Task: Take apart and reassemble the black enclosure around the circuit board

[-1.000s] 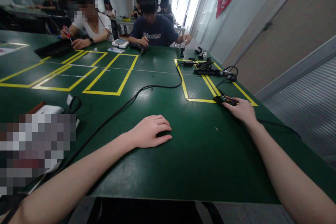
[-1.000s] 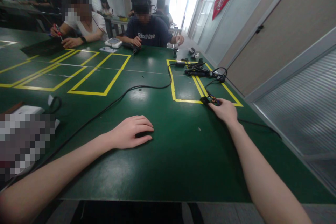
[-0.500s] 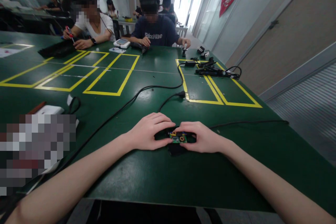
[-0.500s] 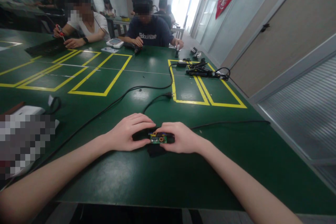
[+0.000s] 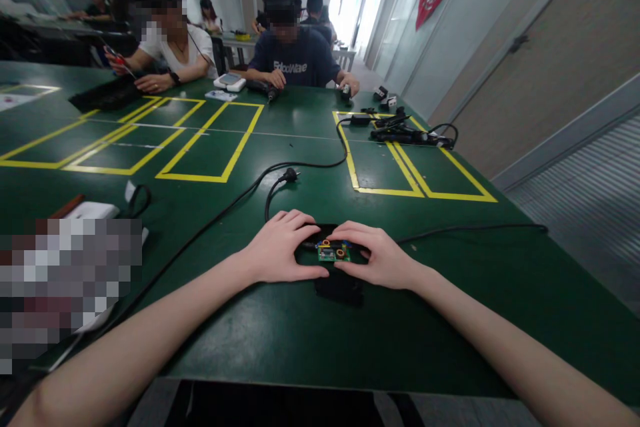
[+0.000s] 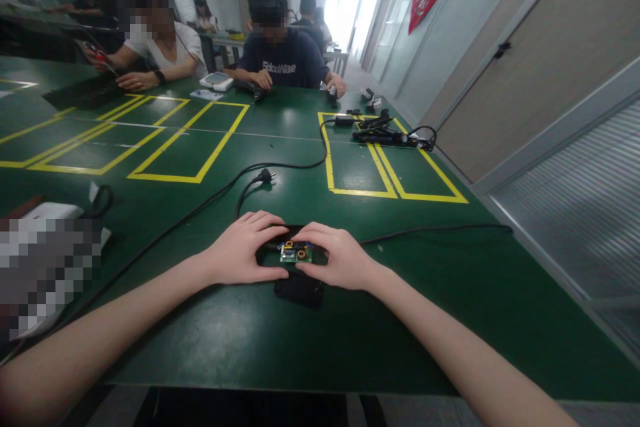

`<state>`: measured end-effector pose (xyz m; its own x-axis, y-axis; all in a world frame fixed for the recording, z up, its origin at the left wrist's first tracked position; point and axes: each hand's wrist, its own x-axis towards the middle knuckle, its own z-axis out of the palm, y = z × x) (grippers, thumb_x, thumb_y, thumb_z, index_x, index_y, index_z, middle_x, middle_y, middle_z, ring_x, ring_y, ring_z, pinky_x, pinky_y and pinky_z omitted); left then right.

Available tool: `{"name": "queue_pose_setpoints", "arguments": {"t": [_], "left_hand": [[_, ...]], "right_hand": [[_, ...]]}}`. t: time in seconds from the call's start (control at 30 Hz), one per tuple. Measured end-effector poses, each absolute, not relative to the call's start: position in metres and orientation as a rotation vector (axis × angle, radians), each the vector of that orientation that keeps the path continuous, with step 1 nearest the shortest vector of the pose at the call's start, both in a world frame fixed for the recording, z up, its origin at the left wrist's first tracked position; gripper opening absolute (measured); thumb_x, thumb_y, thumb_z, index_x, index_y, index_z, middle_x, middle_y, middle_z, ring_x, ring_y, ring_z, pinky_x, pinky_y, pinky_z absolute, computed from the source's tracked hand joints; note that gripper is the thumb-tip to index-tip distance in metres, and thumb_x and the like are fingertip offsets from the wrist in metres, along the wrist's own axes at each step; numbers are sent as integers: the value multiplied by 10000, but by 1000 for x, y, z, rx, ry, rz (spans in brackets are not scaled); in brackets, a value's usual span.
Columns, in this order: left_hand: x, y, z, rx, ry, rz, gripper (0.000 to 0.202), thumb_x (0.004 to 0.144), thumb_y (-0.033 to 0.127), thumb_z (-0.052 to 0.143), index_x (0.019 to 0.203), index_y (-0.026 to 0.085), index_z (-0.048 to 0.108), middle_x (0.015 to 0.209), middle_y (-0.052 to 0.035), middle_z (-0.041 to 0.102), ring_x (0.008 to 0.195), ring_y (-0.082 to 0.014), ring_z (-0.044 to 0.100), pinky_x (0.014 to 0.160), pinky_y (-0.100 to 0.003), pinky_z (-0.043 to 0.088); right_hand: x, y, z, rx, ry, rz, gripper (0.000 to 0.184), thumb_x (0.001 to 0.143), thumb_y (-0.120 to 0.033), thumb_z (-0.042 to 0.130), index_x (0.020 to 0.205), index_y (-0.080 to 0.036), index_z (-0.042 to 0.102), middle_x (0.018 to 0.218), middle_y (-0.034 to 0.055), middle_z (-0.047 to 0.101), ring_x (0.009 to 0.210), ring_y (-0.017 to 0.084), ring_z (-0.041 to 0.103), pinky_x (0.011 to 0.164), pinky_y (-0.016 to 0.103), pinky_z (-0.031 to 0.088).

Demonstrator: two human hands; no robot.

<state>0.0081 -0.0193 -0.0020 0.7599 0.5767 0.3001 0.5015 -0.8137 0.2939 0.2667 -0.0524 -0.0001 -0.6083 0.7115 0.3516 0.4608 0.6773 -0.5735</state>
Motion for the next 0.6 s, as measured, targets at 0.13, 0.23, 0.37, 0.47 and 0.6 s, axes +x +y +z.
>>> {"name": "queue_pose_setpoints", "arguments": {"t": [0.13,0.23,0.37,0.47,0.6], "left_hand": [[5,-16,-4,2740,944,567,783,807,726,760,1331,152,669,1375,-184,640,1283,-377,577,1080,-555,479],[3,-15,-6,2733,918,618,787,819,719,755,1345,141,660,1476,-215,568,1369,-410,507,1118,-608,464],[2,-13,-6,2720,783,716,567,893,573,750,1291,175,678,1474,-196,570,1369,-377,510,1128,-604,484],[2,-12,-6,2715,717,752,330,942,400,715,1203,197,707,1380,-161,620,1294,-322,565,1089,-535,538],[0,-10,-7,2743,740,746,271,971,324,668,1206,198,708,1250,-129,639,1146,-257,640,948,-412,603]], "right_hand": [[269,-50,-2,-981,-2298,516,363,868,-248,770,1218,-235,673,1229,102,689,899,198,719,730,308,615],[273,-48,-2,-1005,-2316,521,294,852,-275,788,1120,-225,678,1197,97,682,758,154,670,555,247,548],[274,-46,-3,-1023,-2304,522,214,888,-329,751,1064,-223,687,1120,79,698,794,166,681,559,244,551],[272,-46,-4,-1016,-2302,475,209,913,-328,721,1095,-229,693,1104,80,714,895,209,709,737,328,605],[273,-45,-1,-963,-2313,389,222,896,-305,737,1096,-222,688,1106,107,697,1020,268,680,888,423,580]]}}
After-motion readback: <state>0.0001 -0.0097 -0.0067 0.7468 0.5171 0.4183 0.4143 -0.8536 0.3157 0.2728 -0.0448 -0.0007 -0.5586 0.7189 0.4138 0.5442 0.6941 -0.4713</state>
